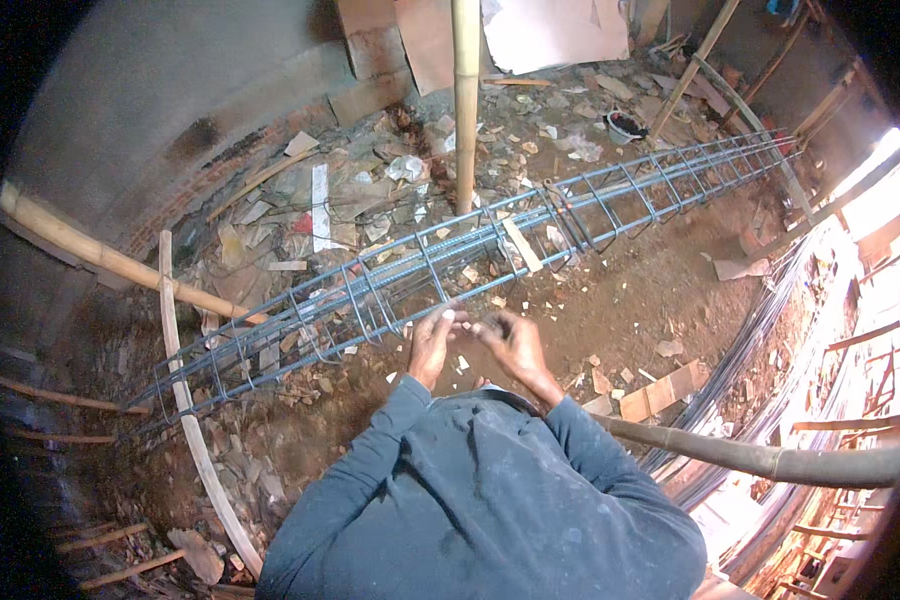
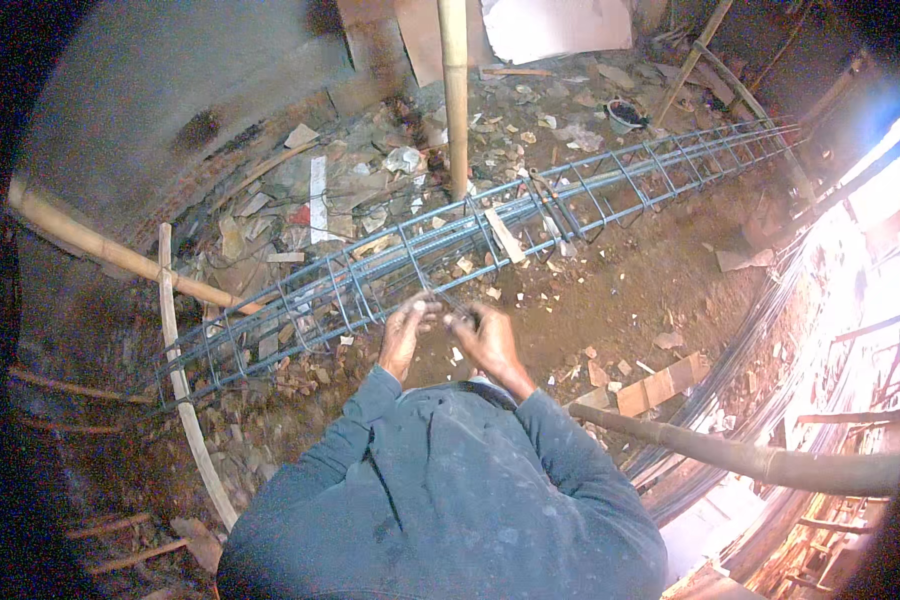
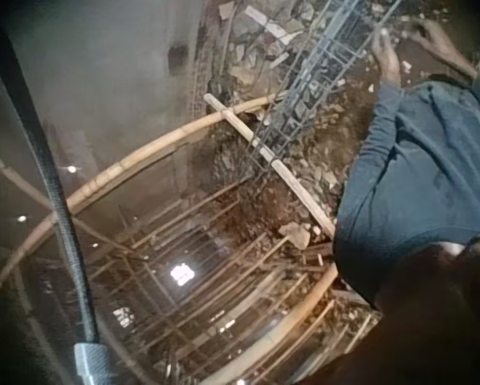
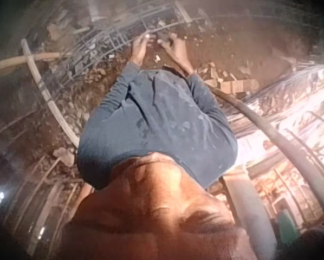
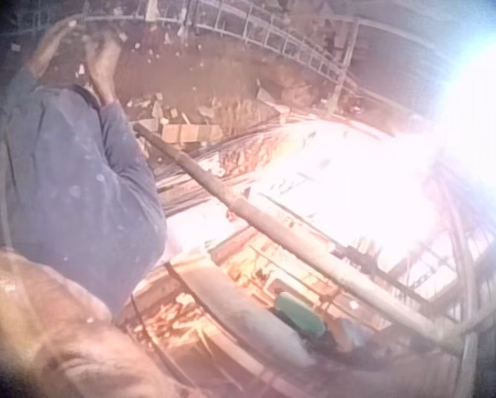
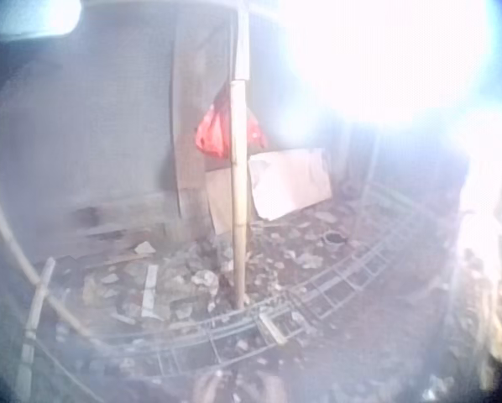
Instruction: The person assembles a rebar cage by tying intersecting steel bars with wire using pliers. They repeatedly wrap wire around intersections and twist it to secure the grid structure.
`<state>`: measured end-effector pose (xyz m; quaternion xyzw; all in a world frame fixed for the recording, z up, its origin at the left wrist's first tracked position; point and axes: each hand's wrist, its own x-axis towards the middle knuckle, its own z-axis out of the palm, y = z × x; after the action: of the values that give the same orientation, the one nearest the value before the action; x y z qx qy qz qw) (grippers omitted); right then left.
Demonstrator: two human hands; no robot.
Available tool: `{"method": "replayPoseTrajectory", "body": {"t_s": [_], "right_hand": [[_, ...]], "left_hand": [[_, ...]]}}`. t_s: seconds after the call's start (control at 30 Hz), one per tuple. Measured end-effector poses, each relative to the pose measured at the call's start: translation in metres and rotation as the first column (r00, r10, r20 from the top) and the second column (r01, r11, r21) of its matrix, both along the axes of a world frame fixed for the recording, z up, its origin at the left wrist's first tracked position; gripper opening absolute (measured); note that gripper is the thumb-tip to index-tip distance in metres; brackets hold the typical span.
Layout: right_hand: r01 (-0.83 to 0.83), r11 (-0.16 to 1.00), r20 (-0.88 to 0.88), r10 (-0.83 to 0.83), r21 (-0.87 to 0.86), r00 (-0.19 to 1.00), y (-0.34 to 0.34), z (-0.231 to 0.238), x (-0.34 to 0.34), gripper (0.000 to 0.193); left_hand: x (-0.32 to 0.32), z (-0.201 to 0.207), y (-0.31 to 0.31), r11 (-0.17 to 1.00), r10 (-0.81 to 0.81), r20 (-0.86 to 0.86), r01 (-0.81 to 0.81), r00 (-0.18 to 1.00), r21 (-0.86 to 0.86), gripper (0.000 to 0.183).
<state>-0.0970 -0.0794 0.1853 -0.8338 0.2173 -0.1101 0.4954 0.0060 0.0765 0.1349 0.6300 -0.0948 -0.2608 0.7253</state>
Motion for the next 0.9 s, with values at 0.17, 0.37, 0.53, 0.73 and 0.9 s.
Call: {"method": "replayPoseTrajectory", "body": {"t_s": [0.17, 0.37, 0.53, 0.73, 0.9], "right_hand": [[0.195, 0.958, -0.007, -0.201, -0.211, 0.980, -0.097, -0.027, 0.035, 0.033], [0.138, 0.889, -0.008, -0.157, -0.437, 0.988, -0.157, -0.071, 0.080, 0.051], [0.040, 0.873, -0.216, -0.165, -0.486, 0.962, -0.176, -0.114, 0.094, 0.059], [0.010, 0.897, -0.200, -0.109, -0.443, 0.974, -0.187, -0.117, 0.093, 0.053], [0.055, 0.881, -0.092, -0.110, -0.470, 0.990, -0.174, -0.093, 0.090, 0.047]], "left_hand": [[0.025, -0.059, -0.007, 0.927, 0.060, 0.277, -0.156, 0.959, 0.341, 0.053], [0.069, -0.108, -0.003, 0.819, 0.074, 0.329, -0.245, 0.941, 0.518, 0.047], [0.087, -0.103, -0.009, 0.762, 0.027, 0.291, -0.208, 0.956, 0.613, 0.046], [0.118, -0.120, -0.027, 0.817, -0.142, 0.305, -0.062, 0.942, 0.573, 0.037], [0.127, -0.153, -0.032, 0.847, -0.186, 0.236, 0.034, 0.954, 0.530, 0.030]]}}
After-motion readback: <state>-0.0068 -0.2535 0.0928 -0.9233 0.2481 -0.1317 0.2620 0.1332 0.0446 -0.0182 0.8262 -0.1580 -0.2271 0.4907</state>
